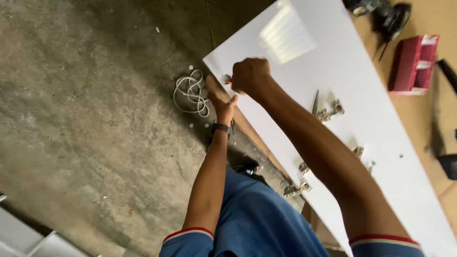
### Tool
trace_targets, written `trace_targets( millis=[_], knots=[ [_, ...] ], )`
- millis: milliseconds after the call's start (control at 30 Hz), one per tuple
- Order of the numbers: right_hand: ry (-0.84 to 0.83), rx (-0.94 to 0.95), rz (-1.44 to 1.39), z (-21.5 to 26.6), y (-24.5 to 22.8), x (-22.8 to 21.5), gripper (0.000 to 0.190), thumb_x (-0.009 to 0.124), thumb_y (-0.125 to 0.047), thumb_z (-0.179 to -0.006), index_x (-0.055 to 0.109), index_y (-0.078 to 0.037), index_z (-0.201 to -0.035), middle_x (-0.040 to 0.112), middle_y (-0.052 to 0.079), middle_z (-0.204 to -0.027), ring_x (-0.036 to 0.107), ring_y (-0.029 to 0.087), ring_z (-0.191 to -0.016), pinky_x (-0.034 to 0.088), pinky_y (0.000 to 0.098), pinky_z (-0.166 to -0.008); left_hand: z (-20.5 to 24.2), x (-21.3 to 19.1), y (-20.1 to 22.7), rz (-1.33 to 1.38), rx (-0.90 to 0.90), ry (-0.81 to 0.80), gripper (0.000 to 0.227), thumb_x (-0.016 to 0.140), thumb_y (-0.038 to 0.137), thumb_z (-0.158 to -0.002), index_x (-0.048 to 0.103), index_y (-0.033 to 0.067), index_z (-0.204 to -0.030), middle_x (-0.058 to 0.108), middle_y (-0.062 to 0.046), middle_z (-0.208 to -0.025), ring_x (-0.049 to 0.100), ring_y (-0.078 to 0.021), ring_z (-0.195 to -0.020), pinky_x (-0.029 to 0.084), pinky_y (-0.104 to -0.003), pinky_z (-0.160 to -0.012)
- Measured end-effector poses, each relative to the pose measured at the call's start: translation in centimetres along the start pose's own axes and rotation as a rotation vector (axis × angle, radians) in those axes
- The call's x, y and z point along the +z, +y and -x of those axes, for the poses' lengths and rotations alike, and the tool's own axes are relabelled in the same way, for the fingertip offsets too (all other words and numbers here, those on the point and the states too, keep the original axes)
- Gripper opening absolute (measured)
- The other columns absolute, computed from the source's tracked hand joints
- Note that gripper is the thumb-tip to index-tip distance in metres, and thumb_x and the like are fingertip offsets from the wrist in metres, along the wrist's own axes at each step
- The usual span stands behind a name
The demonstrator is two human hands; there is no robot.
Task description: The recorder sorts and organizes cabinet hinges on a workspace.
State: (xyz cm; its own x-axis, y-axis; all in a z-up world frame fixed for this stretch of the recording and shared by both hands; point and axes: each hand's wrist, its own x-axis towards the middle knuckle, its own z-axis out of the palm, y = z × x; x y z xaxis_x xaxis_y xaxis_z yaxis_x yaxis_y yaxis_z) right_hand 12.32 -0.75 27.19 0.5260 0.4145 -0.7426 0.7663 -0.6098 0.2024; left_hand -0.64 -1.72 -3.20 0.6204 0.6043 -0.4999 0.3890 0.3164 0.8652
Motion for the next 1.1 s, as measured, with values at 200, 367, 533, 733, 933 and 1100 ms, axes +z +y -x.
trace_targets(
  millis=[200, 367, 533, 733, 933, 1100],
  knots=[
    [0.257, 0.081, -0.316, -2.6, 0.0, 4.7, 0.026, 0.068, -0.043, -0.093, 0.072, -0.018, -0.097, 0.063, 0.006, -0.059, 0.059, 0.017, -0.048, 0.047, 0.0337, -0.042, -1.2, 0.5, -1.3, -0.047, 0.017, 0.026, 0.138, 0.085, 0.044, -0.078, -0.018, -0.0013, -0.157, -0.017, -0.027, -0.168, -0.010, -0.0370, -0.158, -0.001, -0.048, -0.128],
    [0.115, 0.031, -0.237, -2.1, 0.1, 3.4, 0.027, 0.071, -0.035, -0.093, 0.078, -0.012, -0.081, 0.063, 0.001, -0.062, 0.058, 0.014, -0.053, 0.044, 0.0302, -0.047, -0.1, -0.1, 1.7, -0.059, -0.068, -0.010, 0.138, 0.083, 0.044, -0.081, -0.024, -0.0006, -0.155, -0.026, -0.026, -0.165, -0.017, -0.0360, -0.156, -0.006, -0.047, -0.126],
    [0.127, 0.025, -0.149, -3.6, -0.2, 3.1, 0.021, 0.075, -0.031, -0.087, 0.076, -0.012, -0.080, 0.063, 0.001, -0.063, 0.058, 0.014, -0.055, 0.045, 0.0307, -0.046, -1.2, 0.1, 0.3, -0.038, -0.046, -0.006, 0.135, 0.082, 0.041, -0.081, -0.022, -0.0003, -0.156, -0.025, -0.025, -0.165, -0.018, -0.0356, -0.156, -0.006, -0.046, -0.127],
    [0.179, 0.028, -0.183, -1.7, -0.2, 1.4, 0.017, 0.072, -0.026, -0.089, 0.078, -0.010, -0.084, 0.069, 0.006, -0.069, 0.063, 0.018, -0.059, 0.047, 0.0329, -0.051, -0.7, 0.1, 0.0, -0.043, -0.054, -0.018, 0.137, 0.082, 0.043, -0.080, -0.022, -0.0027, -0.155, -0.020, -0.027, -0.165, -0.014, -0.0371, -0.156, -0.004, -0.047, -0.126],
    [0.132, 0.026, -0.159, -2.0, -0.6, 2.2, 0.023, 0.075, -0.033, -0.087, 0.079, -0.011, -0.088, 0.069, 0.006, -0.071, 0.061, 0.018, -0.062, 0.046, 0.0324, -0.053, 0.2, -0.3, 1.6, -0.038, -0.064, -0.025, 0.135, 0.080, 0.045, -0.084, -0.024, -0.0036, -0.154, -0.025, -0.028, -0.165, -0.017, -0.0373, -0.156, -0.007, -0.047, -0.126],
    [0.025, 0.020, -0.122, -1.4, -0.9, 1.2, 0.020, 0.076, -0.031, -0.086, 0.080, -0.011, -0.085, 0.070, 0.001, -0.070, 0.063, 0.014, -0.064, 0.046, 0.0298, -0.055, -1.1, 0.0, -0.1, -0.025, -0.054, -0.026, 0.137, 0.082, 0.044, -0.081, -0.023, -0.0032, -0.155, -0.024, -0.026, -0.166, -0.017, -0.0365, -0.156, -0.006, -0.045, -0.127]
  ],
)
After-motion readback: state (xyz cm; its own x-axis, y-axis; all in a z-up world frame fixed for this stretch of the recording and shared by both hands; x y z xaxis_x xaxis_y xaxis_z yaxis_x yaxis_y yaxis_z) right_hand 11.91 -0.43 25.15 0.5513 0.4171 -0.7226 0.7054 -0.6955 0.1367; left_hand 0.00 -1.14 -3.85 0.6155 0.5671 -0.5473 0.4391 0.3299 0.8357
